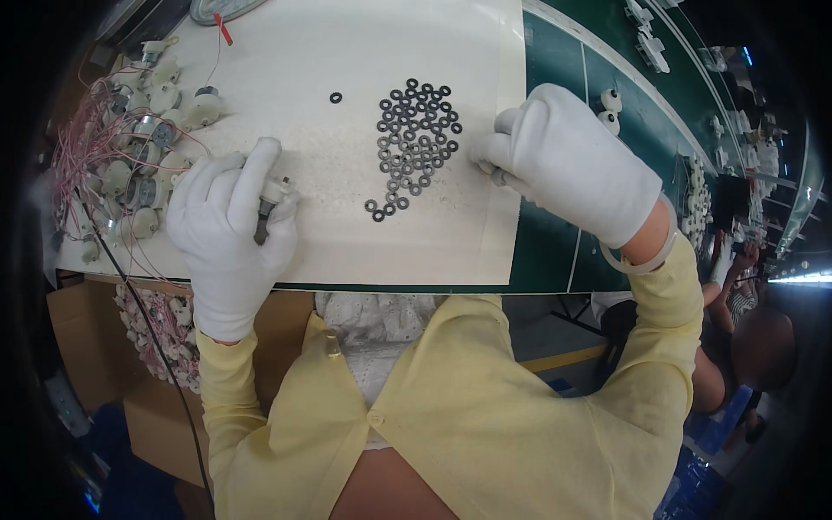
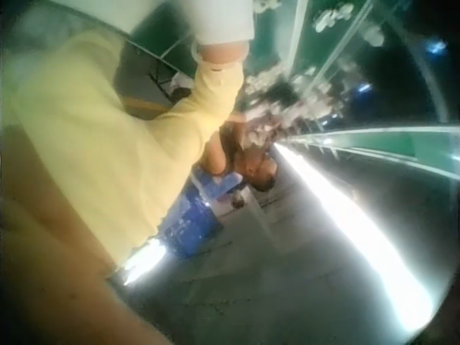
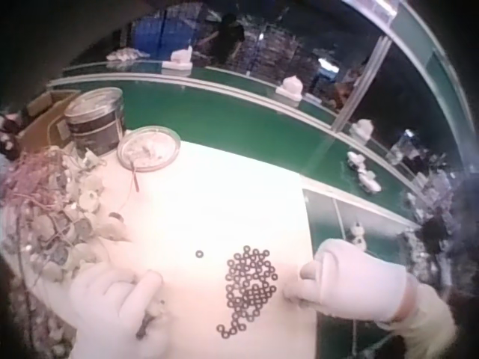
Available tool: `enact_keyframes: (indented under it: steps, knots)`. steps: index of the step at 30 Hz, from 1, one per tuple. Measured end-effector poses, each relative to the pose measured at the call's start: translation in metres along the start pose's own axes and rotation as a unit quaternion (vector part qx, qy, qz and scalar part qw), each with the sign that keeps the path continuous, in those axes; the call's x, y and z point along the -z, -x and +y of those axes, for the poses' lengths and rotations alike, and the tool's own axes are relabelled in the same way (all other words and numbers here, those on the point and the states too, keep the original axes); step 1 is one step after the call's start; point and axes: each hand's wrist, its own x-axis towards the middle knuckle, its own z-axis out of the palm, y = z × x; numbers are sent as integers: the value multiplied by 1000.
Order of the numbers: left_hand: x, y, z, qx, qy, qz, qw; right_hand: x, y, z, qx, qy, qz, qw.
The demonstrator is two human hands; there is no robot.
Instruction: The person assembles small white electronic components by inserting black washers into their centers and placing them on a green workbench. They handle the components one at a time, using a red-handled tool to apply a substance to the finished units.
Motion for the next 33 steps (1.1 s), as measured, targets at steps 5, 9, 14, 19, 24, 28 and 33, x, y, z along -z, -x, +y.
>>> enact_keyframes:
  steps: [5, 9, 14, 19, 24, 28, 33]
  knots:
    - [2, 0, 1, -2, -7, 3, 1000, -13, 20, 1, -40, 95, 116, 988]
    - [0, 1, 2, -7, 1, 5, 1000, -34, 63, -16, -127, 114, 171, 970]
    - [2, 1, 1, -18, 18, -2, 1000, -46, 108, -64, -225, 64, 144, 962]
    - [4, -1, 5, -17, 24, 4, 1000, -56, 111, -62, -313, -59, 191, 929]
    - [-1, -1, 6, -24, 9, 34, 999, -71, 110, -35, -391, -356, 230, 817]
    - [1, 0, 7, -18, 1, 32, 999, -86, 116, -25, -522, -327, 247, 748]
    - [2, -2, 9, -24, -4, 32, 999, -91, 142, -13, -565, -150, 177, 792]
